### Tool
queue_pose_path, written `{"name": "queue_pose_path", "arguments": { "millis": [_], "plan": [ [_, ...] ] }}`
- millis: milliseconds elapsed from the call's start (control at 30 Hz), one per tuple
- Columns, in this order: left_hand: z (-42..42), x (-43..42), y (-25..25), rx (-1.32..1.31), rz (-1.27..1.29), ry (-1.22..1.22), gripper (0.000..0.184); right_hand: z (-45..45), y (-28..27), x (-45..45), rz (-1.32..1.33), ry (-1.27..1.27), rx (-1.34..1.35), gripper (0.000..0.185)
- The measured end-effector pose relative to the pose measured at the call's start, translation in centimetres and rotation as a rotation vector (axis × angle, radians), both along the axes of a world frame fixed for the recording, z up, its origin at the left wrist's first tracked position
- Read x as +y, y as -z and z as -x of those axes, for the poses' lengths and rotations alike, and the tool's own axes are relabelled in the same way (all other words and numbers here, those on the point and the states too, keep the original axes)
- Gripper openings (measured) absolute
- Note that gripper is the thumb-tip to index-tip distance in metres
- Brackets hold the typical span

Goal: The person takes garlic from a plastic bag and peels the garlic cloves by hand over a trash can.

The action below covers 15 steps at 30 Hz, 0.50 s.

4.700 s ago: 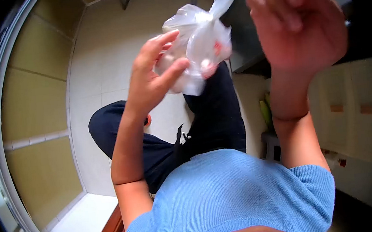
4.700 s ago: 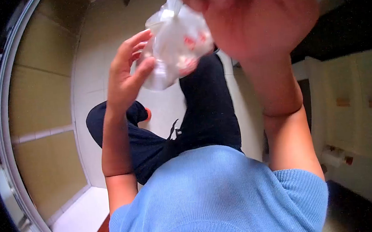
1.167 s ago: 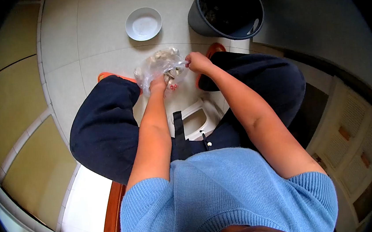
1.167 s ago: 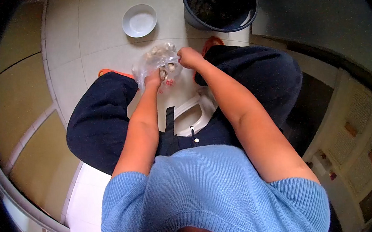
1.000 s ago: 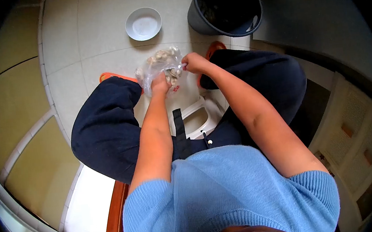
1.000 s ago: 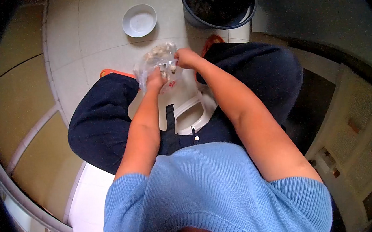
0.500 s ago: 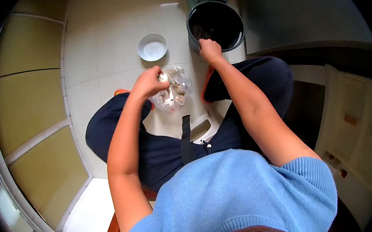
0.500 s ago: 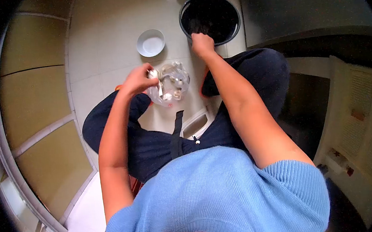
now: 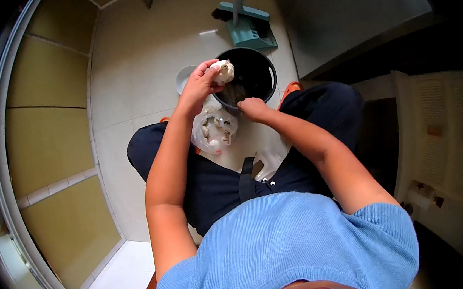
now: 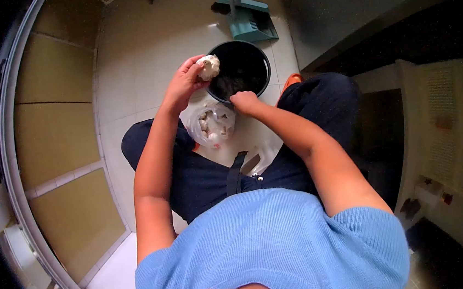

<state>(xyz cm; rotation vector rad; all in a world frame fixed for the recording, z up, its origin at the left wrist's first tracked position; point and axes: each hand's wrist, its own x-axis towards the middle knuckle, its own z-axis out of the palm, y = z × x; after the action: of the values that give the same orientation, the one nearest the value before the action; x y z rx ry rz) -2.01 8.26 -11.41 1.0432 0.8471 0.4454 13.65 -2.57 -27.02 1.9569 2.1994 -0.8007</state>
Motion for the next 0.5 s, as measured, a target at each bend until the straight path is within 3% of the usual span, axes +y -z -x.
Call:
{"name": "queue_pose_path", "arguments": {
  "millis": [133, 200, 267, 500],
  "plan": [
    [-2.1, 0.0, 2.4, -0.069, 0.001, -0.054, 0.036, -3.1, -8.7, 1.6, -0.037, 0.107, 0.174, 0.042],
    [-2.7, -0.3, 3.1, -0.096, 0.035, -0.082, 0.039, -5.2, -11.8, 2.3, -0.269, 0.269, 0.596, 0.042],
    [-2.8, -1.1, 3.7, -0.085, 0.068, -0.099, 0.042, -6.5, -13.9, 2.5, -0.277, 0.358, 0.961, 0.042],
    [-3.5, -2.8, 5.3, -0.041, 0.128, -0.063, 0.046, -5.5, -13.6, 3.6, -0.54, 0.054, 0.721, 0.022]
  ]
}}
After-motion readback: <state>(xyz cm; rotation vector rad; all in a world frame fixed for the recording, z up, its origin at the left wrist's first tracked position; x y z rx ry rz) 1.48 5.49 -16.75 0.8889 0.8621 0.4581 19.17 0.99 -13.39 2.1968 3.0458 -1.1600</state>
